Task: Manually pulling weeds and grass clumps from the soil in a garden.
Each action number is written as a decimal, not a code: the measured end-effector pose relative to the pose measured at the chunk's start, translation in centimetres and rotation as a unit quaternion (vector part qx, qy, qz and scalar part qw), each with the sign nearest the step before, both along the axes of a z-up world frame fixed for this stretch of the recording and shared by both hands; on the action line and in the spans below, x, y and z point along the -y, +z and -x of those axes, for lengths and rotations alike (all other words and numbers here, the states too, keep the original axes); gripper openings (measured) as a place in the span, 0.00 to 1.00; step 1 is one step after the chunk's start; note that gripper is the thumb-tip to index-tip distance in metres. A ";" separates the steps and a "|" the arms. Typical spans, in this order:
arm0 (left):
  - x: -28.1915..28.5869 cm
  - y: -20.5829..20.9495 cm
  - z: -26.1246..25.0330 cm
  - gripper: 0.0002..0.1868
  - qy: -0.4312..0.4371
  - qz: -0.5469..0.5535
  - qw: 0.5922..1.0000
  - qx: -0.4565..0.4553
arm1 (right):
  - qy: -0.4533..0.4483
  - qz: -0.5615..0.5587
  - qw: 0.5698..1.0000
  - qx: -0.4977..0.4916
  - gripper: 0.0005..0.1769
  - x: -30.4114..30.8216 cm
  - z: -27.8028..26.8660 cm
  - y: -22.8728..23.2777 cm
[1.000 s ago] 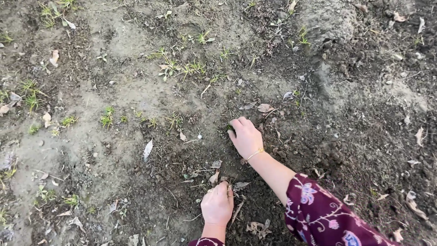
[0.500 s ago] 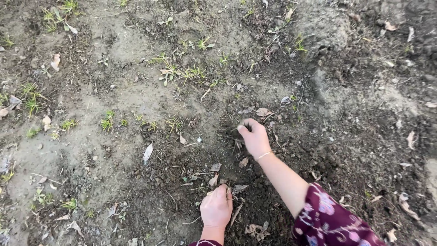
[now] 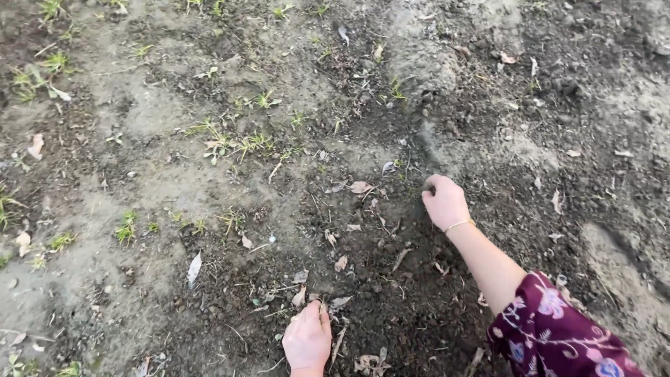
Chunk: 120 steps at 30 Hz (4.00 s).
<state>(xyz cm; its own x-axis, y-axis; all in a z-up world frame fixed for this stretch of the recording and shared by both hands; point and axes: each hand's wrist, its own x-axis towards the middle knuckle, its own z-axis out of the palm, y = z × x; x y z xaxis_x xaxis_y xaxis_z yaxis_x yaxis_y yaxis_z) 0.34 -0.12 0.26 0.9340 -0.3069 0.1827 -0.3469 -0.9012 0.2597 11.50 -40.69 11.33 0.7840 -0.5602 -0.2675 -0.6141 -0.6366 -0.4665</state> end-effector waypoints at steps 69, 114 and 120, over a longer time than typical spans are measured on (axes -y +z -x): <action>0.3 -0.6 0.0 0.10 0.023 -0.003 1.000 0.000 | -0.286 -0.553 0.754 0.210 0.05 -4.8 -7.4 4.6; -0.2 -0.6 -0.3 0.11 -0.021 0.034 0.997 -0.059 | 0.145 0.051 0.988 0.026 0.09 -16.0 -16.0 -2.8; -0.3 -0.6 -0.1 0.12 -0.031 0.044 0.997 -0.058 | -0.177 -0.298 0.924 0.160 0.08 -14.8 -12.5 2.1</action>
